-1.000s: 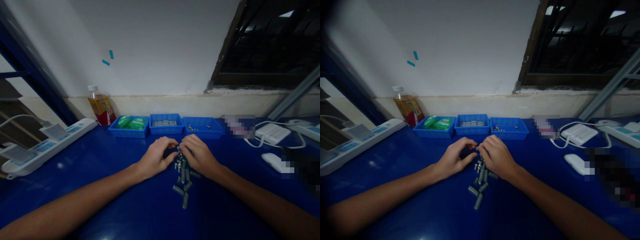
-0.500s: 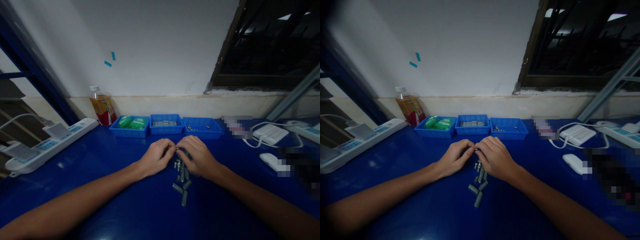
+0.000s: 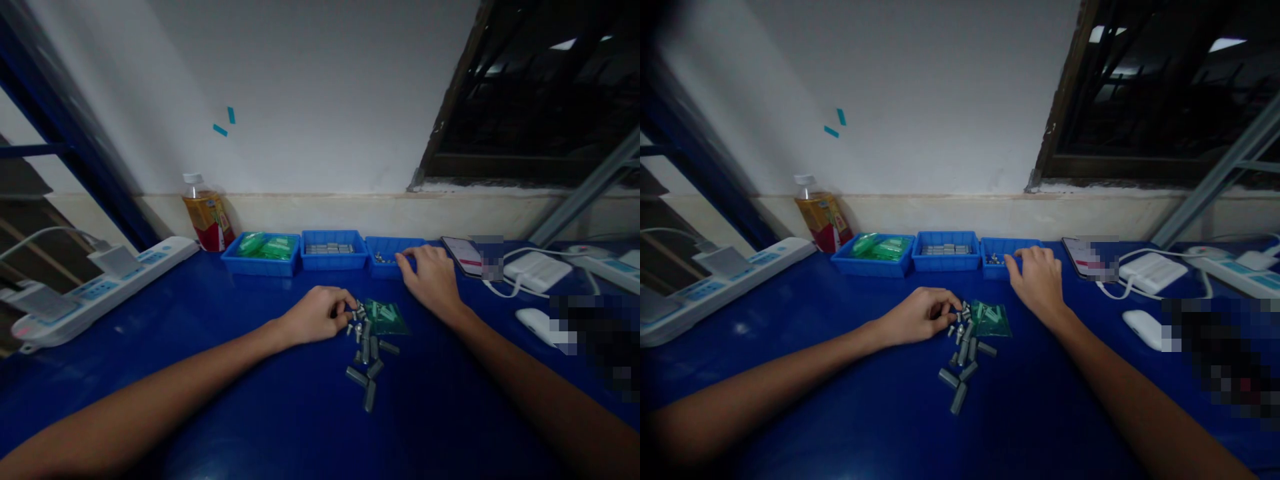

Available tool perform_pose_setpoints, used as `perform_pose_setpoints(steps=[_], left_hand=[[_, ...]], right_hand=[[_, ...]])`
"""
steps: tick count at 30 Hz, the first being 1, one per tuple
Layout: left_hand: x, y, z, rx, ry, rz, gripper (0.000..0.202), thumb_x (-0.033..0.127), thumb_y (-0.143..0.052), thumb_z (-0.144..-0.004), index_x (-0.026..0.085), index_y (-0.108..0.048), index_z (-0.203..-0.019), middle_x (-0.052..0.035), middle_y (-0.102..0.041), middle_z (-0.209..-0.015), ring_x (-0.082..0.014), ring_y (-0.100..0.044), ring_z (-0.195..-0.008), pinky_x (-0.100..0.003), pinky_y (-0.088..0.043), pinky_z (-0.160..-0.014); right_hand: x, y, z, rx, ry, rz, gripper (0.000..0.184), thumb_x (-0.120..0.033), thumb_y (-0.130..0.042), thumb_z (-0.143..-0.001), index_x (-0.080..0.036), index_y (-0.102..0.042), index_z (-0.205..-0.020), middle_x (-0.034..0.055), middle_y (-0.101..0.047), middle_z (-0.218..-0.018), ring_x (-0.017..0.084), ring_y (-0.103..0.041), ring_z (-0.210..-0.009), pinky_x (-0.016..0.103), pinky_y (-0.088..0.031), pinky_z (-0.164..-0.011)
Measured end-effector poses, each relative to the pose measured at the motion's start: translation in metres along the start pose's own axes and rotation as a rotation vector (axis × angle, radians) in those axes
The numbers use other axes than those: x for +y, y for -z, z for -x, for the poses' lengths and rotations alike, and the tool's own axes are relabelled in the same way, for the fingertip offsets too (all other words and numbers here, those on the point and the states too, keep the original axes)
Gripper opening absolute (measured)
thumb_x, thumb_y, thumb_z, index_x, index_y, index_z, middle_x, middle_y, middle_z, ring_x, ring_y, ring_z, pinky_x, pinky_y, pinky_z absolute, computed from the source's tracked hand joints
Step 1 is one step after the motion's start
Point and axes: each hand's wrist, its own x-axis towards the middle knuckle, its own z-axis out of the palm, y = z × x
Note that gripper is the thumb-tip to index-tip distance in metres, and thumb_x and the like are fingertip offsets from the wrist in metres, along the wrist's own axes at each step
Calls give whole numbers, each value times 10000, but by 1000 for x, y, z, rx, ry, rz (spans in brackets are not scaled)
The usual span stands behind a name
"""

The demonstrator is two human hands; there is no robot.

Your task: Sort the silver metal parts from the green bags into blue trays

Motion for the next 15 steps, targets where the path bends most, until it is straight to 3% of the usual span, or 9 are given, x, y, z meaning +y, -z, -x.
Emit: perform_pose_setpoints(steps=[5, 11, 15], left_hand=[[-2, 0, 0, 3, -33, -9, 143, 165, -573, -786, 141, -648, -905, 28, -546, -628, -81, -463, -531, -184, -342, -514], [-6, -1, 1, 74, 25, 200, 175, 280, -512, -852, 124, -587, -829, 29, -521, -620, -83, -445, -543, -189, -333, -509], [-8, 1, 2, 85, 39, 330, 246, 350, -497, -865, 117, -567, -829, 21, -522, -665, -91, -446, -587, -198, -338, -536]], right_hand=[[-32, 12, 10, 8, 187, -182, 281, -405, -460, -905, -174, -613, -950, 101, -631, -940, 275, -507, -962, 405, -380, -791], [-67, 34, 25, -171, 548, -417, 172, -317, -530, -879, -178, -594, -957, 90, -623, -930, 242, -523, -931, 388, -394, -781], [-74, 36, 31, -196, 592, -414, 100, -232, -544, -861, -164, -582, -925, 86, -615, -898, 225, -530, -872, 360, -383, -742]])
